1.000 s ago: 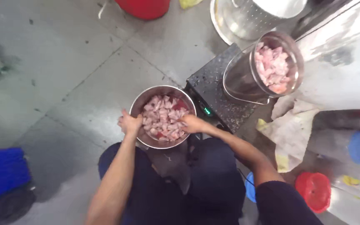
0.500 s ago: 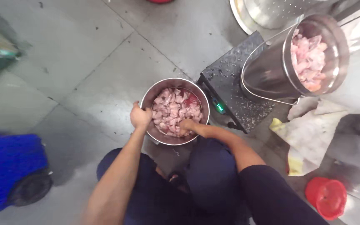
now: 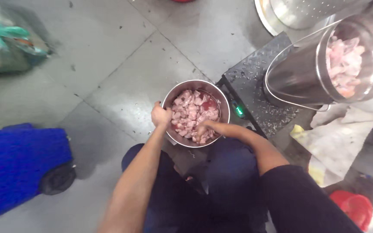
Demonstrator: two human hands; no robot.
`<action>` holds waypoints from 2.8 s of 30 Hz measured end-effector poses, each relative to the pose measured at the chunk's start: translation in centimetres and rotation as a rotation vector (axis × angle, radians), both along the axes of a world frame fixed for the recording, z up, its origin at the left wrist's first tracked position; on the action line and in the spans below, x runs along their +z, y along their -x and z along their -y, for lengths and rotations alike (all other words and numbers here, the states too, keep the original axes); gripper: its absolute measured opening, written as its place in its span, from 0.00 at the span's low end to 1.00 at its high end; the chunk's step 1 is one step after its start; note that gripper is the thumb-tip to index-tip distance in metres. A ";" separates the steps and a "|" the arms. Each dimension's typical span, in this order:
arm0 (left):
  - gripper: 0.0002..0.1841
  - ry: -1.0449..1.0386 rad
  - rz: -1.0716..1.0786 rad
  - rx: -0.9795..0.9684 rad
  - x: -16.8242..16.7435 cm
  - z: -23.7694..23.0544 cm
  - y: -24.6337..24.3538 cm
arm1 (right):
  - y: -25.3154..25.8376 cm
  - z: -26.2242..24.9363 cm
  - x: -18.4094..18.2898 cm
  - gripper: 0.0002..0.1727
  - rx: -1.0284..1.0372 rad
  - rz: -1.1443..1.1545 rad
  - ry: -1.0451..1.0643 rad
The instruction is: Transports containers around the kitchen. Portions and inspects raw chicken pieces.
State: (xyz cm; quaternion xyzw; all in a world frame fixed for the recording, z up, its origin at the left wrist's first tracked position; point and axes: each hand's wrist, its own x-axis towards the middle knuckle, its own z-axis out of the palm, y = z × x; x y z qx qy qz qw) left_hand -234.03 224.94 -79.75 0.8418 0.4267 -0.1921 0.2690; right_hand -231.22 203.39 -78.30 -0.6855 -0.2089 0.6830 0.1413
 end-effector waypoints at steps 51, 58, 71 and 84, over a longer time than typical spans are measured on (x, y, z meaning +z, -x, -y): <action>0.26 0.022 -0.056 -0.083 0.6 0.4 0.5 | -10.6 31.9 33.2 0.14 -1.075 0.903 -0.793; 0.26 0.037 -0.051 -0.061 1.0 0.6 0.4 | -11.5 32.9 35.3 0.30 -0.685 1.260 0.345; 0.26 0.005 -0.103 -0.083 1.2 0.7 -0.5 | -0.7 0.9 -2.5 0.48 -0.011 0.586 -0.126; 0.23 -0.006 -0.068 -0.101 1.1 0.6 -0.5 | 3.3 -4.2 -8.8 0.36 -0.058 0.145 -0.191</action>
